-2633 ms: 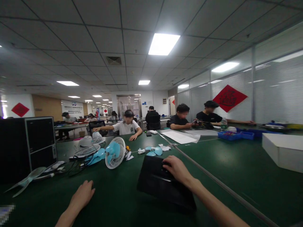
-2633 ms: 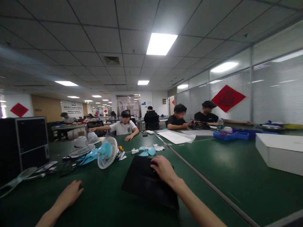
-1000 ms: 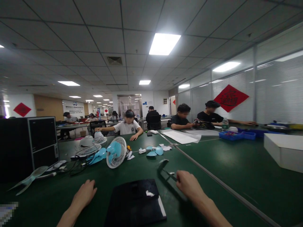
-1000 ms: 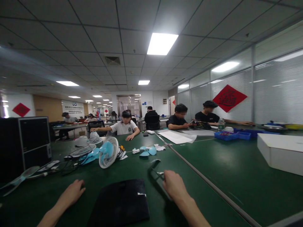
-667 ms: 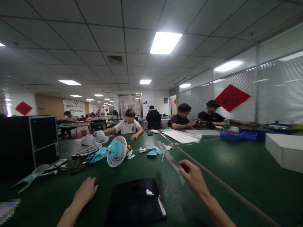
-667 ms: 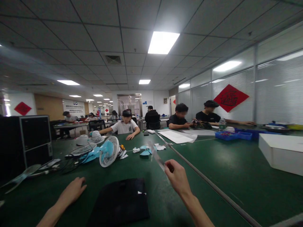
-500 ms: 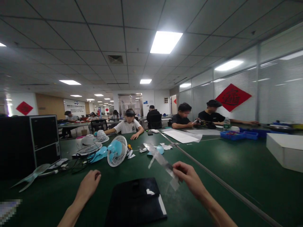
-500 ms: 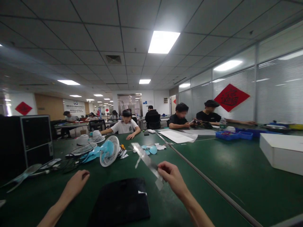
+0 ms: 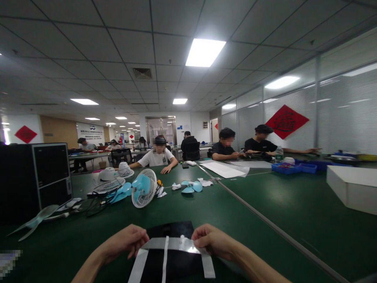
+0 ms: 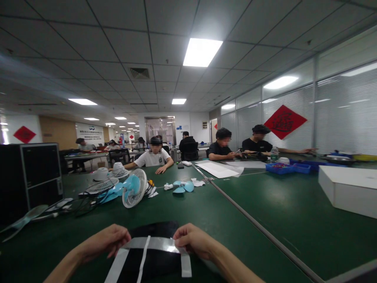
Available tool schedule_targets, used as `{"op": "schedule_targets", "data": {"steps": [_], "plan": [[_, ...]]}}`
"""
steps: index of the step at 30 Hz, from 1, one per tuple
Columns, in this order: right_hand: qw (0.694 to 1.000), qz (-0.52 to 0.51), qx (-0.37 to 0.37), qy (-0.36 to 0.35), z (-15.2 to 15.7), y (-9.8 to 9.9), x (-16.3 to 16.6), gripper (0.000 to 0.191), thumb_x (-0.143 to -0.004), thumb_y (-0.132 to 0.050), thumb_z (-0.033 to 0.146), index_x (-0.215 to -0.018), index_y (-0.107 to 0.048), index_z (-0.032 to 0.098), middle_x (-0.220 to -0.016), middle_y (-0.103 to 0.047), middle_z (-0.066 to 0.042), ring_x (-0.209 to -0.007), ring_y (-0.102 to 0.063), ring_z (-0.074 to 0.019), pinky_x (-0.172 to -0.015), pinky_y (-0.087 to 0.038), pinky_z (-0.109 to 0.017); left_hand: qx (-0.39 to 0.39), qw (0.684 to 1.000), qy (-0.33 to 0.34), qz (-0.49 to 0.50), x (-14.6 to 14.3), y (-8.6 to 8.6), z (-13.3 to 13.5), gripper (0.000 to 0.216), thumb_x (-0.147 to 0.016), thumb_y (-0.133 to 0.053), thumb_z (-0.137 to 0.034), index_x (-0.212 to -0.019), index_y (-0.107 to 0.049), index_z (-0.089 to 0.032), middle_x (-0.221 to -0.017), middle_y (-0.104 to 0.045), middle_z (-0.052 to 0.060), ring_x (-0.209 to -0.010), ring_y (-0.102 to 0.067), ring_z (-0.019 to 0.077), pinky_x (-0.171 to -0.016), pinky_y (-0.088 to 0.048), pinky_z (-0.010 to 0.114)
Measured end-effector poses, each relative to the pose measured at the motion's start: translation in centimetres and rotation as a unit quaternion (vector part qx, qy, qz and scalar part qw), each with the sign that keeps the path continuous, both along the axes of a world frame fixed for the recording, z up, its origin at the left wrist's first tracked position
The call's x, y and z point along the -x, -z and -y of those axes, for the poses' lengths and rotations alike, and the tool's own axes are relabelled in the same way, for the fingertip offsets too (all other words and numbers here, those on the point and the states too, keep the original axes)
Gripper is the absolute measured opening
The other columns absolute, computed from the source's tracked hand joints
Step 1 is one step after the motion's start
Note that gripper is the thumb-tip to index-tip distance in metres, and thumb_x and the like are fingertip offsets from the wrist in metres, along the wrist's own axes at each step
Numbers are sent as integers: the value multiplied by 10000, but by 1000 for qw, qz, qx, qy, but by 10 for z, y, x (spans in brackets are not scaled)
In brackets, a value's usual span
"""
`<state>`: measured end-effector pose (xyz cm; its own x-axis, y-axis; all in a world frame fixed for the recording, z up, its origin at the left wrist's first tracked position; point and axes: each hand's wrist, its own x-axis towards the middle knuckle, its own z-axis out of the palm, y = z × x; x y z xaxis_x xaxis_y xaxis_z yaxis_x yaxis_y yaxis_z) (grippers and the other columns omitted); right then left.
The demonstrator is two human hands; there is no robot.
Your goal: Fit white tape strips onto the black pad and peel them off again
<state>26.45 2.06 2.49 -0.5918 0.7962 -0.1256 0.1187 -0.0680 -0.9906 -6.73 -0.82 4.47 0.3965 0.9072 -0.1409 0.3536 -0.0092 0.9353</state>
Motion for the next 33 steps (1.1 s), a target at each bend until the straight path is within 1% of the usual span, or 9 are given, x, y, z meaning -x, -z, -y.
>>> {"op": "schedule_targets", "data": {"steps": [2,4,9,12,17,23,25,29,33], "plan": [[1000,7,-3,2,-1,0,1,150,-617,-630,148,-756,-684,127,-587,-552,42,-482,-402,-52,-454,-238,-187,-10,1000,8,-16,-3,0,-1,454,-708,-630,-569,-788,-658,-123,-618,-559,-23,-497,-438,57,-452,-307,189],[1000,10,-6,8,-1,0,1,158,-623,-626,147,-765,-691,128,-613,-575,29,-506,-433,-60,-476,-270,-186,-10,1000,4,-28,-4,0,-1,364,-671,-689,-473,-762,-653,-123,-595,-546,-38,-468,-405,42,-440,-285,183],[998,31,-24,41,-5,7,4,163,-623,-610,143,-756,-704,133,-624,-599,19,-536,-473,-74,-531,-339,-189,7,999,-29,-38,-9,0,1,315,-619,-705,-396,-751,-652,-116,-592,-566,-29,-475,-443,55,-437,-316,184],[993,69,-72,64,-9,14,5,150,-624,-609,145,-736,-709,135,-610,-600,24,-545,-475,-78,-550,-354,-190,20,997,-32,-69,-10,7,-2,316,-595,-710,-390,-732,-642,-114,-554,-576,-21,-458,-476,69,-437,-346,191],[978,124,-155,69,-12,21,6,157,-653,-602,170,-760,-712,136,-638,-626,16,-596,-530,-102,-589,-399,-203,23,990,-28,-138,-11,23,-13,264,-562,-684,-374,-638,-580,-143,-462,-551,-28,-418,-524,108,-395,-362,203],[944,202,-245,94,-13,25,9,174,-656,-592,160,-763,-727,137,-672,-654,-6,-637,-552,-127,-558,-389,-202,1,978,-19,-207,-15,23,-13,187,-595,-616,-334,-617,-552,-160,-453,-538,-36,-388,-490,96,-352,-315,184],[942,203,-251,91,-15,26,9,167,-662,-594,164,-759,-728,137,-665,-649,-6,-632,-549,-125,-554,-386,-201,-10,975,-19,-219,-16,21,-11,181,-605,-602,-336,-620,-554,-162,-455,-531,-39,-384,-477,91,-350,-303,182],[956,179,-214,84,-18,27,7,150,-665,-604,170,-746,-723,127,-635,-632,1,-603,-537,-114,-554,-386,-201,-13,975,-17,-223,-18,16,-7,188,-610,-598,-347,-624,-559,-163,-471,-530,-37,-396,-473,92,-358,-302,187],[961,158,-204,99,-18,27,8,149,-654,-611,159,-741,-726,119,-639,-642,-4,-615,-541,-116,-578,-395,-207,-5,973,-16,-231,-20,13,-5,201,-607,-605,-358,-613,-551,-164,-451,-513,-40,-391,-470,95,-358,-300,191]]}}
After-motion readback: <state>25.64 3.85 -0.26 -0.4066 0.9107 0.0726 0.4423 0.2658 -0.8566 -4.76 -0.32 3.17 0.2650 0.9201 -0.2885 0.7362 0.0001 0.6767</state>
